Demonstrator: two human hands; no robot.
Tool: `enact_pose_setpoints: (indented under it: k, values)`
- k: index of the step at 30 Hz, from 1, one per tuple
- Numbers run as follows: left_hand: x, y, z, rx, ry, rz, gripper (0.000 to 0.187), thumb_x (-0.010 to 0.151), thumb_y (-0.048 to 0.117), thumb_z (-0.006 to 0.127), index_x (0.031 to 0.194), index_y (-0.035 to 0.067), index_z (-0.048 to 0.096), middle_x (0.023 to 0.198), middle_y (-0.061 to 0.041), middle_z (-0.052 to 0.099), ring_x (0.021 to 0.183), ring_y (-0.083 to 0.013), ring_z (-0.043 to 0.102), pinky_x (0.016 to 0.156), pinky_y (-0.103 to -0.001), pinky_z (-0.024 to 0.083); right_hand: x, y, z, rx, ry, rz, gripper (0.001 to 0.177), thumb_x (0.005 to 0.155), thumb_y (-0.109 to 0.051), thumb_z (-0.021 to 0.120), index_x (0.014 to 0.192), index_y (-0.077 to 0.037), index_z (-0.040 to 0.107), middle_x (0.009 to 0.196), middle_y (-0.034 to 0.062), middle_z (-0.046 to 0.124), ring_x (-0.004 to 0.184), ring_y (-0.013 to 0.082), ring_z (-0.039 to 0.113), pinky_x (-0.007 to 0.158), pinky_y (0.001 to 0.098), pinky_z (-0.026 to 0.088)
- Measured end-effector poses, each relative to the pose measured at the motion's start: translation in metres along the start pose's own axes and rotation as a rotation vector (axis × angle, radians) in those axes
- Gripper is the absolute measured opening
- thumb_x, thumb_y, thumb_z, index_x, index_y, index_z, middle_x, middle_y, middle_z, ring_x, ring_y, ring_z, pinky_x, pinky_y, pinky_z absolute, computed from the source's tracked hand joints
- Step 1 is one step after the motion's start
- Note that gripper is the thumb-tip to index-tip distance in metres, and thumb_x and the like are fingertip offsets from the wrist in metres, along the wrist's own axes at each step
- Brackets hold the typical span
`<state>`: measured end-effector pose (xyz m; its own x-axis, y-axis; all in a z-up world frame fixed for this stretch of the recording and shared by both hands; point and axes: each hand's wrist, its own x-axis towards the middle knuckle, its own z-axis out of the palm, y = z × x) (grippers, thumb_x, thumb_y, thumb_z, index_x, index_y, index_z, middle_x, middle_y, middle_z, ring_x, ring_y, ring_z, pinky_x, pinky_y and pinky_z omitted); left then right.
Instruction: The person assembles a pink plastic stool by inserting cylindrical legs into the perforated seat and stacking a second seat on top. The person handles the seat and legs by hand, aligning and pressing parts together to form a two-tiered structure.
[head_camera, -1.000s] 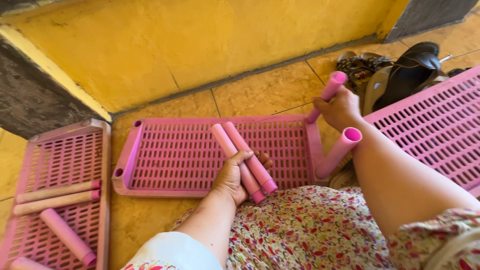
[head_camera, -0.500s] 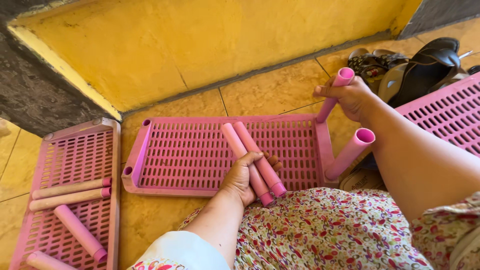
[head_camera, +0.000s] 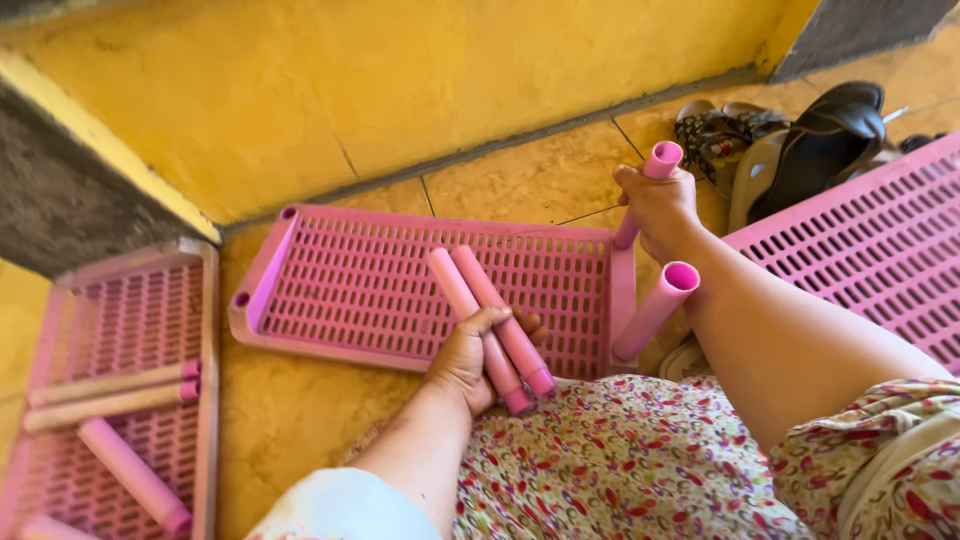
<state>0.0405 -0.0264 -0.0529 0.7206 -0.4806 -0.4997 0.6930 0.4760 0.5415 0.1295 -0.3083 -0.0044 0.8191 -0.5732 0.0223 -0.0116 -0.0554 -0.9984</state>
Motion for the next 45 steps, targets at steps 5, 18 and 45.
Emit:
enact_pose_setpoints:
  k: [5, 18, 45]
  values:
    - [-0.013, 0.004, 0.007, 0.021, -0.115, -0.013, 0.028, 0.083, 0.024, 0.068, 0.103, 0.005, 0.065, 0.103, -0.017, 0.073, 0.101, -0.0325, 0.07, 0.096, -0.049, 0.057, -0.017, -0.01, 0.002, -0.128, 0.109, 0.124, 0.026, 0.091, -0.026, 0.077, 0.085, -0.005, 0.063, 0.072, 0.0052, 0.063, 0.063, 0.0141, 0.057, 0.06, 0.0336, 0.048]
    - [-0.086, -0.006, 0.065, 0.228, -0.662, -0.071, 0.033, 0.084, 0.016, 0.078, 0.11, 0.001, 0.064, 0.109, -0.015, 0.067, 0.107, -0.0236, 0.065, 0.096, -0.039, 0.055, -0.094, -0.002, -0.01, 0.034, -0.055, 0.177, 0.03, 0.091, -0.028, 0.082, 0.084, -0.004, 0.065, 0.079, 0.0044, 0.063, 0.067, 0.0148, 0.052, 0.061, 0.0329, 0.044]
    - [-0.099, 0.003, 0.101, 0.477, -0.438, 0.046, 0.032, 0.079, 0.014, 0.081, 0.105, 0.001, 0.067, 0.099, -0.011, 0.073, 0.085, -0.0196, 0.071, 0.077, -0.036, 0.061, -0.065, 0.01, 0.001, -0.086, 0.127, -0.226, 0.037, 0.081, -0.001, 0.079, 0.064, 0.0, 0.046, 0.063, -0.0016, 0.044, 0.058, 0.0078, 0.036, 0.045, 0.0302, 0.028]
